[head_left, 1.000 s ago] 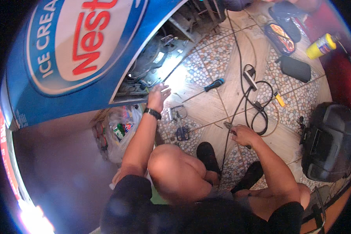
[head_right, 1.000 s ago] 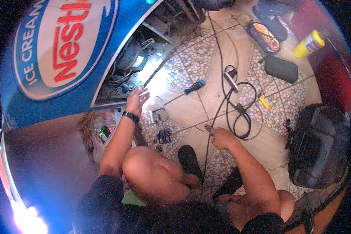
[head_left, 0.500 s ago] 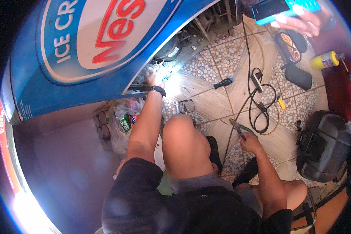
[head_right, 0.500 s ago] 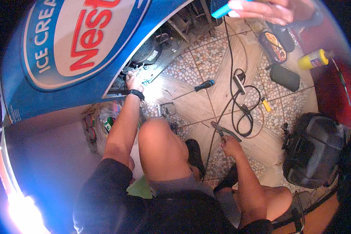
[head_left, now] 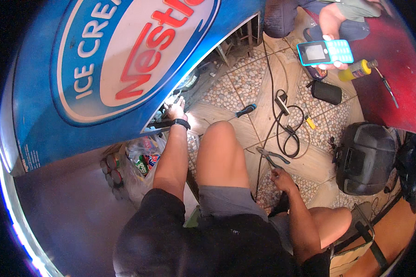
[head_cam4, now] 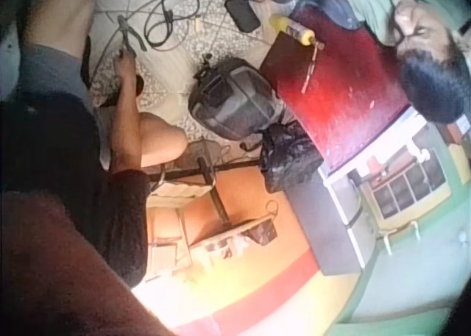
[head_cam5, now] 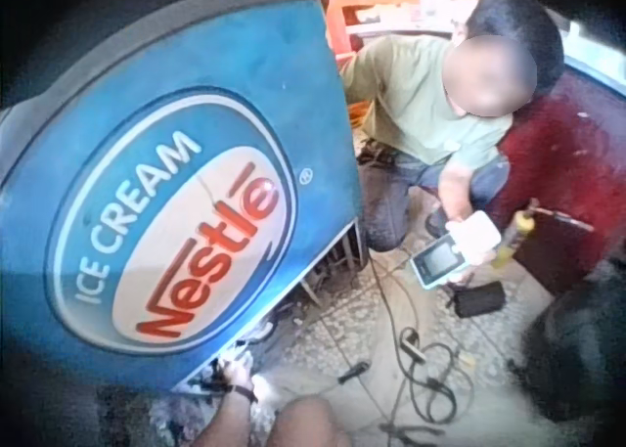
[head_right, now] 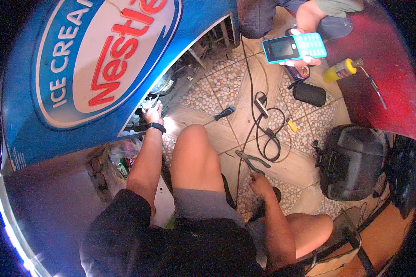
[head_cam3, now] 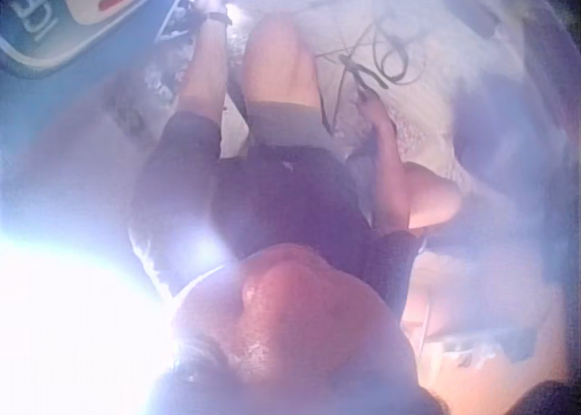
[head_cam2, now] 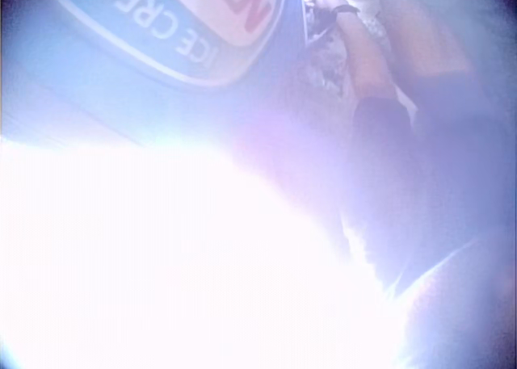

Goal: The person works on the internal wiring and electrical components of a freezer base, cutting wires with pliers, stripping insulation, and connecting them to a component.

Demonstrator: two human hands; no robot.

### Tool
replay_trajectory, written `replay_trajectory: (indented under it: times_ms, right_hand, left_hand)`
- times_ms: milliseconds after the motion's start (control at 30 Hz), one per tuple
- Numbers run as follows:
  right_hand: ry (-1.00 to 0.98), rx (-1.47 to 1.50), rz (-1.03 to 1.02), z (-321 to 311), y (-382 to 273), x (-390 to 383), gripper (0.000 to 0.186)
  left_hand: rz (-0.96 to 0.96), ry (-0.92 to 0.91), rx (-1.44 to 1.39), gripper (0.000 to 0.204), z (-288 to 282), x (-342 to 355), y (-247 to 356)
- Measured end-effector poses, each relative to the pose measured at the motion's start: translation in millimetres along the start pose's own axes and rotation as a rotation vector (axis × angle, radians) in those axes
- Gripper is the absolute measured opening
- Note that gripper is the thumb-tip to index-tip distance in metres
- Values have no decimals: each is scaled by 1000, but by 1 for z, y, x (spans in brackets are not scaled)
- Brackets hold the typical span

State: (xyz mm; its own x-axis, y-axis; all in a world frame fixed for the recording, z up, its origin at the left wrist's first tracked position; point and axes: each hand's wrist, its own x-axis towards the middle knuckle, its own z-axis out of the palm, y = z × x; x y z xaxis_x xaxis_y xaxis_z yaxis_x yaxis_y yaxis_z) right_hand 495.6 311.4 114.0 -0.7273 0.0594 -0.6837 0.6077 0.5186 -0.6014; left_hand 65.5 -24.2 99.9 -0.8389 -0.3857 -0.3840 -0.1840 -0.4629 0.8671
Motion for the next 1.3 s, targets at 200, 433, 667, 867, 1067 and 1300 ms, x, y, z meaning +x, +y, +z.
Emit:
replay_trajectory:
  times_ms: [200,433,667,867,1067,1300]
  right_hand:
    - [28,-10,57,-18,-43,26,43]
    - [152,-10,-42,8,-44,56,45]
    - [-105,-413,22,29,-70,137,31]
    - [39,-141,65,-18,-119,144,34]
    - [62,-235,-51,-68,-60,162,44]
    - [456,197,79,-124,47,157,32]
  left_hand:
    - [-6,17,41,62,-11,21,-3]
    - [256,-79,1158,48,-47,100,-7]
    - [-578,-633,79,26,-94,122,-10]
    - [-297,-731,67,26,77,-153,40]
    - [205,-1249,759,25,173,-265,2]
    - [267,-1513,920,17,136,-299,4]
